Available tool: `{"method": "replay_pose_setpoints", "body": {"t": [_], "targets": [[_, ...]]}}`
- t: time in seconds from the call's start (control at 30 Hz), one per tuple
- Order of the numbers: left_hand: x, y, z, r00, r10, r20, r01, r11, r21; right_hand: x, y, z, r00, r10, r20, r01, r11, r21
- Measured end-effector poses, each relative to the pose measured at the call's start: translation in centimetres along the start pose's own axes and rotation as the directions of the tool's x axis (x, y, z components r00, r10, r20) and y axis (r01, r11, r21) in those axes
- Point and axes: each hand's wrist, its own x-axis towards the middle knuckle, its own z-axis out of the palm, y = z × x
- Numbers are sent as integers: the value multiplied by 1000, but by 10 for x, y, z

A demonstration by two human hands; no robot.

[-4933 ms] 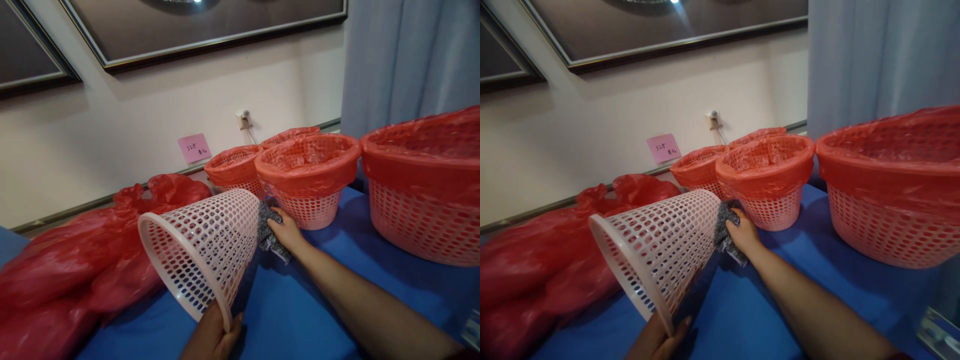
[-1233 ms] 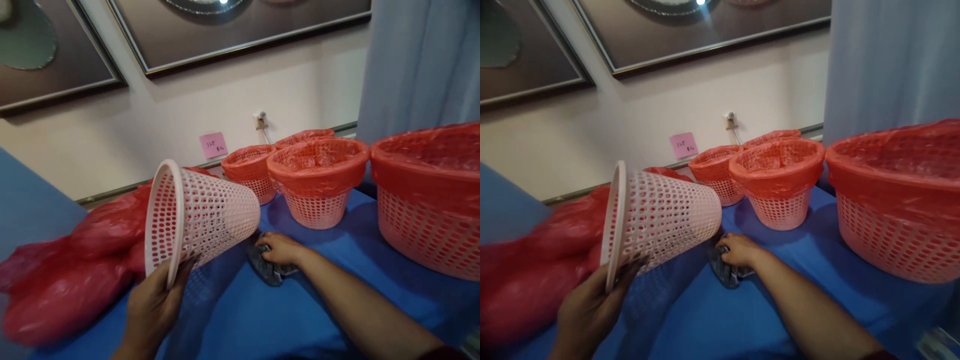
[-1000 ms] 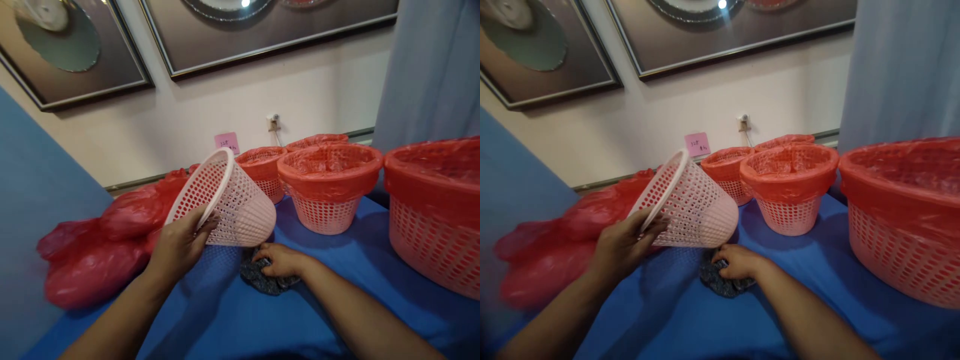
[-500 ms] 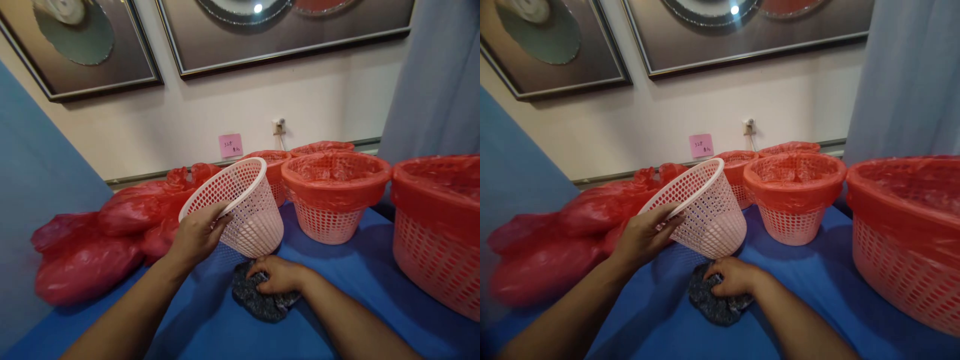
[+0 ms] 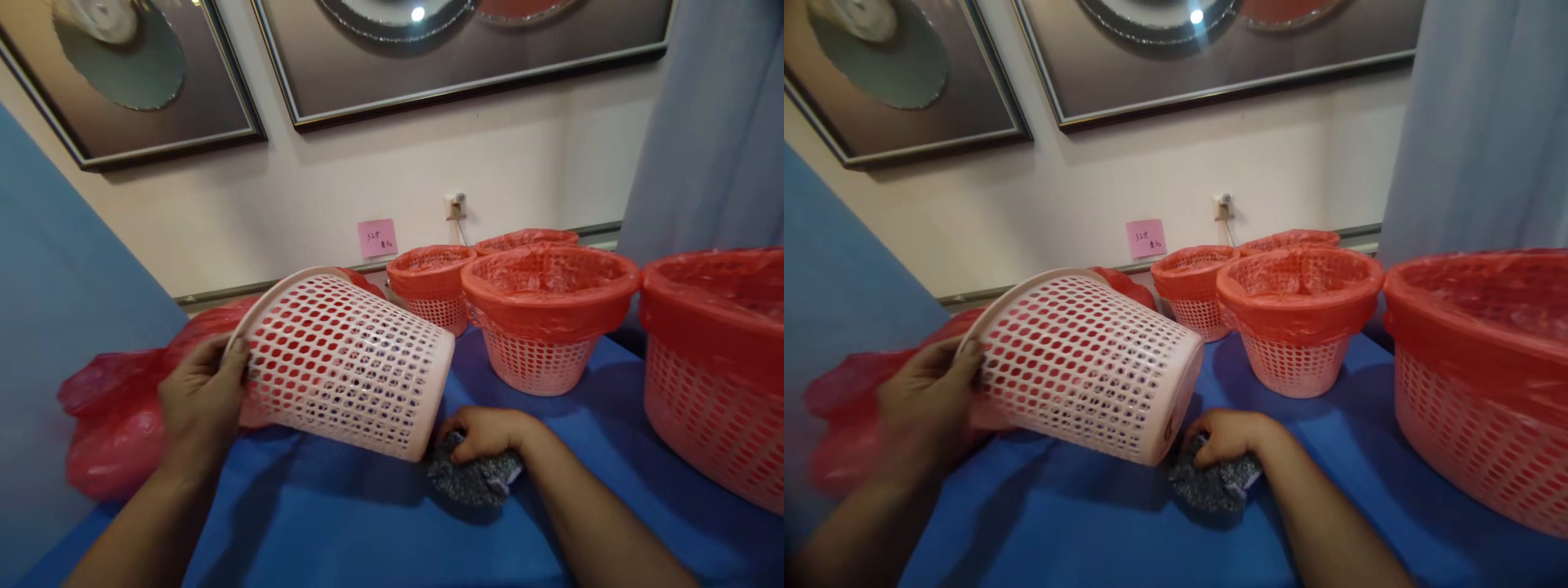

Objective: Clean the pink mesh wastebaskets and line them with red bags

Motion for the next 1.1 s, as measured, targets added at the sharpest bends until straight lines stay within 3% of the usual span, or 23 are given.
{"method": "replay_pose_setpoints", "body": {"t": [0.1, 0.23, 0.4, 0.5, 0.57, 0.63, 0.7, 0.77, 0.87, 0.9, 0.93, 1.03, 1.1], "targets": [[1, -5, -13, 986, -163, 19, 164, 981, -105, -5, 10, -9, 996, 66, -65, -68, 997, -26], [2, -11, -14, 955, -259, 144, 282, 945, -164, -12, 21, -17, 933, 168, -317, -195, 979, -55], [7, -20, 4, 976, -113, 185, 112, 994, 16, -17, 22, -19, 744, 271, -611, -335, 942, 10], [9, -23, 18, 980, -30, 198, 1, 989, 145, -17, 18, -19, 640, 292, -711, -360, 931, 58], [8, -22, 27, 968, 114, 225, -172, 951, 258, -16, 16, -19, 596, 307, -742, -368, 926, 88], [1, -16, 36, 885, 356, 301, -450, 821, 351, -14, 16, -18, 579, 318, -751, -365, 925, 110], [-9, -8, 46, 735, 547, 401, -672, 664, 328, -10, 16, -16, 580, 324, -748, -352, 927, 129], [-21, 1, 57, 570, 606, 555, -799, 567, 200, -7, 18, -14, 579, 332, -745, -336, 929, 153], [-34, 14, 76, 359, 543, 759, -860, 509, 42, -4, 24, -14, 554, 355, -753, -311, 927, 208], [-36, 19, 84, 329, 515, 792, -867, 496, 38, -5, 27, -16, 536, 364, -762, -300, 926, 231], [-37, 23, 91, 328, 489, 808, -871, 487, 59, -5, 30, -17, 515, 371, -773, -286, 924, 254], [-36, 34, 111, 381, 429, 819, -870, 467, 160, -5, 37, -23, 448, 376, -811, -215, 926, 311], [-34, 40, 122, 412, 396, 821, -865, 452, 216, -2, 37, -23, 431, 349, -832, -145, 937, 318]]}}
